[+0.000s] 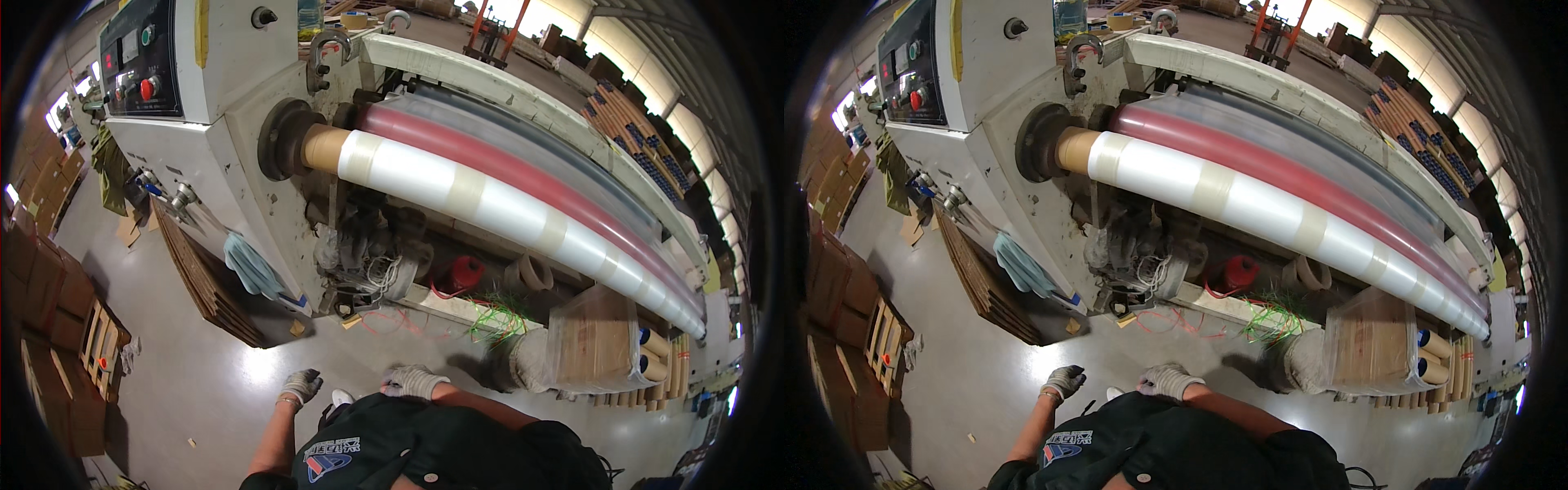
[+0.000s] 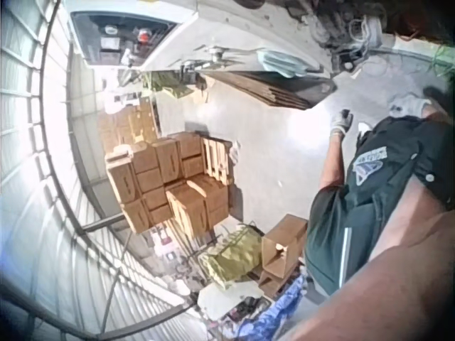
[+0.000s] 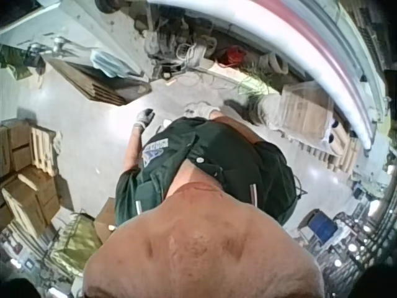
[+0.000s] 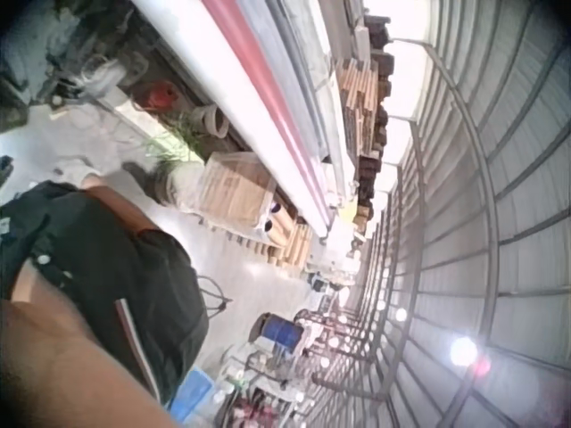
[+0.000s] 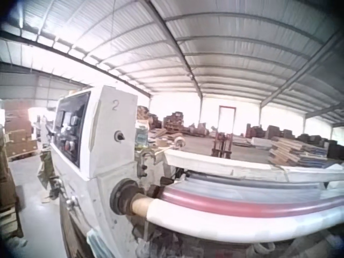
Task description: The recorder operates a film rewinding and slitting machine, including loading cores and handling finished rolls.
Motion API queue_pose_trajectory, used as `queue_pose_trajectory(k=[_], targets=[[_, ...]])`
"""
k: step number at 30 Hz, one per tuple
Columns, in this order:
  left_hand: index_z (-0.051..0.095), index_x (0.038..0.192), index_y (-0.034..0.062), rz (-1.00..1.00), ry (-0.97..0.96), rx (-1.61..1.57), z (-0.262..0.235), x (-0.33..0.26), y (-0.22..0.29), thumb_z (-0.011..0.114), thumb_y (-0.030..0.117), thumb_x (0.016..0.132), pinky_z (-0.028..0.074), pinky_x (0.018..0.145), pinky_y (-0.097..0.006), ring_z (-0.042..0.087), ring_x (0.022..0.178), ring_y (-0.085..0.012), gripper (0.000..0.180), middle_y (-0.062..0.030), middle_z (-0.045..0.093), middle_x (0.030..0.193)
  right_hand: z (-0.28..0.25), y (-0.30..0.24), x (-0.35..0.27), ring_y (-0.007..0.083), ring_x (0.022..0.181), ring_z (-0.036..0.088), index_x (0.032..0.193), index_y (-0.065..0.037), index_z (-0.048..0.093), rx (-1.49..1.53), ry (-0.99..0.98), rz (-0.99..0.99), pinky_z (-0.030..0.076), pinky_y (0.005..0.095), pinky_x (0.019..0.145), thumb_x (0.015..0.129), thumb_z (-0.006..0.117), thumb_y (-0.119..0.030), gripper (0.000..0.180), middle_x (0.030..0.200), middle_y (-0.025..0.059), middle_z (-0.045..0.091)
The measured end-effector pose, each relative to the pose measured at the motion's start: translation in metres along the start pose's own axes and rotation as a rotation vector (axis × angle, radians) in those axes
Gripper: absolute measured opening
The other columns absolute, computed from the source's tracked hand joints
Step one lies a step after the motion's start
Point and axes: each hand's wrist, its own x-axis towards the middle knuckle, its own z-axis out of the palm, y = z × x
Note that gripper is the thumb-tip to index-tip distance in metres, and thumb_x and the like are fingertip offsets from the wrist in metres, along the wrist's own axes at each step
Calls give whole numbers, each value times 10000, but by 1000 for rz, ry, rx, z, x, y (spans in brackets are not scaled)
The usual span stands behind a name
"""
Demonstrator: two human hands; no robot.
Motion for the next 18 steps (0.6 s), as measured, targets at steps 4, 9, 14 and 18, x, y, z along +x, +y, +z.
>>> queue_pose_trajectory(k=[4, 9, 14, 18], targets=[[615, 1070, 58, -128, -87, -24, -28, 3, -13, 595, 271, 798, 455, 883, -349, 588, 1008, -282, 346, -137, 624, 1062, 3, -5, 13, 317, 929, 572, 974, -81, 613, 35, 34, 74, 429, 416, 814, 848, 467, -430, 398, 965, 131, 620], [613, 1087, 75, 7, -117, -66, 0, 37, -34, 547, 354, 813, 443, 893, -354, 576, 1027, -288, 396, -131, 619, 1076, -7, 1, 37, 325, 939, 563, 979, -83, 612, 130, 122, 49, 424, 415, 827, 867, 434, -424, 401, 964, 137, 614], [597, 1122, 69, 57, -275, -150, -45, 31, 63, 588, 221, 819, 449, 877, -342, 585, 1022, -277, 339, -140, 619, 1081, -19, 4, 66, 331, 959, 557, 1012, -78, 605, 97, 80, -46, 418, 413, 851, 877, 414, -421, 415, 1009, 142, 601], [605, 1090, 32, 152, -56, 15, -49, 49, 39, 590, 168, 823, 462, 840, -313, 614, 951, -241, 300, -139, 646, 1012, -18, 6, 86, 325, 963, 557, 1010, -70, 603, 94, 41, -38, 417, 409, 852, 878, 413, -415, 416, 1002, 139, 603]])
